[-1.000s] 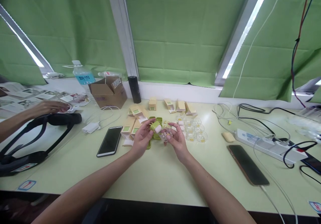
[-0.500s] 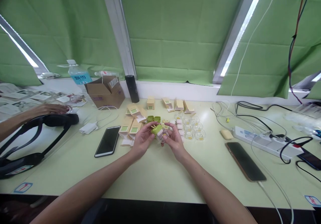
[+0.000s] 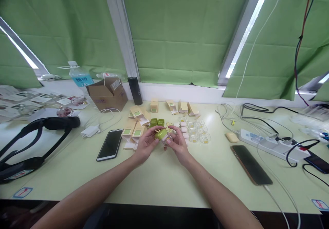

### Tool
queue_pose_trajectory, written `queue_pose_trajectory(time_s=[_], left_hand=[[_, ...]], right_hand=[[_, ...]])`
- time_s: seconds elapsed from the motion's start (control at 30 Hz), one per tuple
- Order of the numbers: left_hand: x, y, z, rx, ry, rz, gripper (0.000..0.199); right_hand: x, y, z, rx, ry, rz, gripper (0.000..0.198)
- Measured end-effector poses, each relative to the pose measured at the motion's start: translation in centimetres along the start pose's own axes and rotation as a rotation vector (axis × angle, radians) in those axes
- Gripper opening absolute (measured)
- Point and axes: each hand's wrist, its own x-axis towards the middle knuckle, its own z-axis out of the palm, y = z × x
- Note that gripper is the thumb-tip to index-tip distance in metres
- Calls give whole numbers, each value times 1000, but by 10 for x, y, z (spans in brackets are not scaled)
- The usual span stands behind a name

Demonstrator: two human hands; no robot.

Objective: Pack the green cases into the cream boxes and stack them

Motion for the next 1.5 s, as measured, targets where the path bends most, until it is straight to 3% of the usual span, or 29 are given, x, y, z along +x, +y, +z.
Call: queue_pose_trajectory(time_s=[0.3, 0.77, 0.97, 1.07, 1.23, 1.5], left_hand=[[-1, 1, 1, 39, -38, 1, 42], [0, 1, 1, 92, 2, 21, 47], [1, 2, 2, 151, 90, 27, 41], [3, 2, 2, 172, 169, 37, 36], [5, 1, 1, 179, 286, 60, 32], [5, -1, 1, 189, 333, 75, 30]], right_hand=[[-1, -2, 0, -30, 8, 3, 61], [-1, -3, 1, -104, 27, -68, 60], [-1, -2, 5, -174, 41, -91, 57], [-2, -1, 4, -324, 59, -143, 45], [-5, -6, 4, -781, 115, -204, 26], [-11, -17, 16, -1251, -104, -47, 30]])
